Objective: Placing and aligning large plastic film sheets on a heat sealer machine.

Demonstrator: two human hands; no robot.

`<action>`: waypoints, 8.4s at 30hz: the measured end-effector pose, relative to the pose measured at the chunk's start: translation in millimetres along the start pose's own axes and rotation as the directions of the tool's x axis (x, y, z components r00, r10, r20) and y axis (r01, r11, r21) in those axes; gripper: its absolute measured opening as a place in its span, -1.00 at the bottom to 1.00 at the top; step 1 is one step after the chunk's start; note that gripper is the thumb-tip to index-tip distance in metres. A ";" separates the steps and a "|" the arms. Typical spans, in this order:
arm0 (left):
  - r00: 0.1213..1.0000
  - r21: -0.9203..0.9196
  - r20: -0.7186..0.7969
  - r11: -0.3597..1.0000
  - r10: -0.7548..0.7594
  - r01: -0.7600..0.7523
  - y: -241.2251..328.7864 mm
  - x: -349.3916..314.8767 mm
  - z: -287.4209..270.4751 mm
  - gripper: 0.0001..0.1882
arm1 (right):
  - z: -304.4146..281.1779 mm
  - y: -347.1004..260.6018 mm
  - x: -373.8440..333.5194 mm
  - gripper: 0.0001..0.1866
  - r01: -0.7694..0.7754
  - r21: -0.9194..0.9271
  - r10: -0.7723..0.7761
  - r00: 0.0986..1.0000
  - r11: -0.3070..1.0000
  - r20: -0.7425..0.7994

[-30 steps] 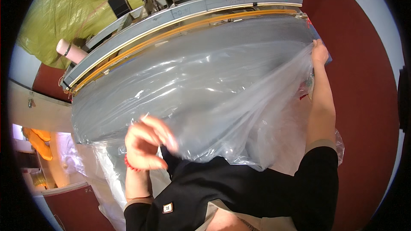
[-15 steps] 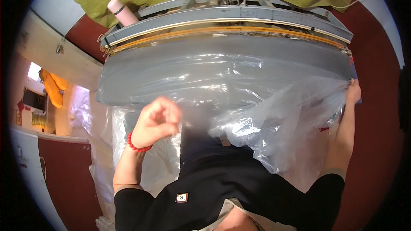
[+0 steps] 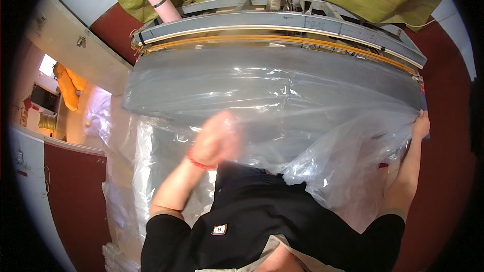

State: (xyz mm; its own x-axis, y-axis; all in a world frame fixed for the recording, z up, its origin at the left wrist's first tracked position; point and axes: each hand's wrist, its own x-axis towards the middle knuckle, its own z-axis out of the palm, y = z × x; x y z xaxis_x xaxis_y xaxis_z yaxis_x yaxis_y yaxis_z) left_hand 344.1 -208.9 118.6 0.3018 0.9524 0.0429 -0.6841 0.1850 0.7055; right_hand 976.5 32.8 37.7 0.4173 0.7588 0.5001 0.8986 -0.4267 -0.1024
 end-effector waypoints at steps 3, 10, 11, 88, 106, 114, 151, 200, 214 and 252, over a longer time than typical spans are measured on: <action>0.998 0.856 -0.051 0.514 -0.023 0.056 65.4 -14.7 2.5 -0.79 | -4.0 -0.8 1.2 -0.66 -0.019 0.000 0.019 1.000 1.000 0.015; 0.895 0.816 -0.269 -0.410 0.355 0.408 163.8 -67.6 -16.8 -0.66 | -0.6 8.9 4.4 -0.64 0.001 0.013 -0.002 0.999 1.000 0.035; 0.865 0.887 -0.304 -0.212 0.398 0.410 189.7 -90.6 -41.5 -0.70 | 3.7 8.6 5.0 -0.64 0.009 0.025 -0.010 0.999 1.000 0.040; 0.328 0.857 -0.419 0.488 0.847 -0.166 190.3 99.3 -322.9 -0.82 | 70.4 -135.9 81.5 -0.82 -0.280 0.907 0.504 0.859 0.313 0.092; 0.365 0.845 -0.103 -0.112 0.925 0.523 164.9 -62.1 -232.4 -0.79 | -69.9 -336.1 -121.0 -0.85 0.162 0.958 -0.690 0.722 0.235 0.047; 0.954 0.764 -0.108 -0.591 0.280 0.260 71.2 -30.2 -129.4 -0.33 | -16.1 -72.1 -35.0 -0.75 0.232 0.590 -0.295 0.955 0.773 0.012; 0.611 0.713 -0.044 -0.404 0.790 0.574 107.6 89.3 -201.4 -0.86 | -12.3 -41.8 -23.2 -0.69 0.130 0.444 -0.183 0.980 0.886 0.080; 0.356 0.953 -0.236 0.286 0.904 -0.096 147.7 82.6 -205.6 -0.79 | -61.3 -45.3 -21.8 -0.62 0.088 0.595 0.124 0.944 0.799 -0.305; 0.332 0.899 -0.263 0.355 0.906 -0.256 150.7 17.7 -162.3 -0.51 | 56.2 112.6 -105.5 -0.54 -0.307 0.588 0.462 0.878 0.748 -0.128; 0.935 0.949 0.289 -0.066 -0.205 -0.307 -168.0 76.9 -79.6 -0.54 | -187.4 -57.1 -268.0 -0.46 -0.824 0.389 0.867 0.486 0.413 0.111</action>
State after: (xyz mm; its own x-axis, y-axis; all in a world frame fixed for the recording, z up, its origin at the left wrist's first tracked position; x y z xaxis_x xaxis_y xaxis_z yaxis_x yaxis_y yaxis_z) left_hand 429.4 -147.5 -53.0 0.6139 0.7831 0.0999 0.5829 -0.5350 0.6116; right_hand 787.9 -238.4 70.6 0.9968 0.0537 0.0592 0.0797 -0.6097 -0.7886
